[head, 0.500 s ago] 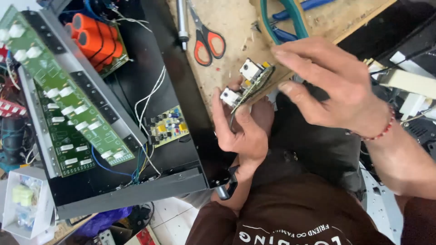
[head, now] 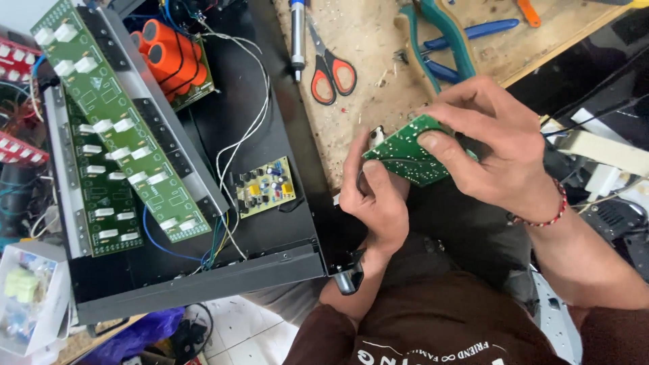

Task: The person is soldering wires to a small circuit board using a soldering iron and solder wire. They also use pliers to trim excess wire and handle a larger circuit board, placing the components on a cluttered workbench.

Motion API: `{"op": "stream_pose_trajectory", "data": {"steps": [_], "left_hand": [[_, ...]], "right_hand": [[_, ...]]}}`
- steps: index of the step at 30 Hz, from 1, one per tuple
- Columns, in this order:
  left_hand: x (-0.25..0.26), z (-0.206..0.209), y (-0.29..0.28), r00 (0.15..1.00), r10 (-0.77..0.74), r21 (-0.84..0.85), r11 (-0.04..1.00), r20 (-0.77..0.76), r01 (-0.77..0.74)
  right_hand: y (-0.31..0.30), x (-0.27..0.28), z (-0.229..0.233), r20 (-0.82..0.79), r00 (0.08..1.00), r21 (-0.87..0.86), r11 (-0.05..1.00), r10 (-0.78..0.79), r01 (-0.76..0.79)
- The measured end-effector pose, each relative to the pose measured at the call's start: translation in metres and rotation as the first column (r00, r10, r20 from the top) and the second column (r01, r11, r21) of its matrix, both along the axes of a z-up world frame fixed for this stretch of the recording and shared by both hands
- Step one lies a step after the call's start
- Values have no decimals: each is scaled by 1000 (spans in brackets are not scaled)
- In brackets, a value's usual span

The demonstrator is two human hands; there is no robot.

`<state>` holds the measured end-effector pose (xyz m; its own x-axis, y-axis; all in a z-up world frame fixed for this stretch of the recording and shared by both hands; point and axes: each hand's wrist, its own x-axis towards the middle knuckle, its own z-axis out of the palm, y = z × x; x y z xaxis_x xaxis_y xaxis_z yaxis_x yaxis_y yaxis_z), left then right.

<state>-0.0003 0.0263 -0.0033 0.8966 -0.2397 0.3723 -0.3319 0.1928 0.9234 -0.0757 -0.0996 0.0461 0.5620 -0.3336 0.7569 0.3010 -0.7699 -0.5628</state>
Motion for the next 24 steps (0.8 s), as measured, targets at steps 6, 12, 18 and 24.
{"op": "stream_pose_trajectory", "data": {"steps": [6,12,18,24], "left_hand": [[4,29,5,952,-260,9,965,161,262],[7,27,-1,907,-361,-178,899,216,400],[4,18,-2,911,-401,-191,891,97,412],[4,21,-5,930,-358,-174,914,84,367]], "right_hand": [[6,-10,5,6,1000,70,997,-30,30],[12,-18,3,-16,997,68,995,-77,78],[15,-24,0,-48,995,120,988,-91,96],[21,-26,-14,-62,993,262,958,-102,115]]}}
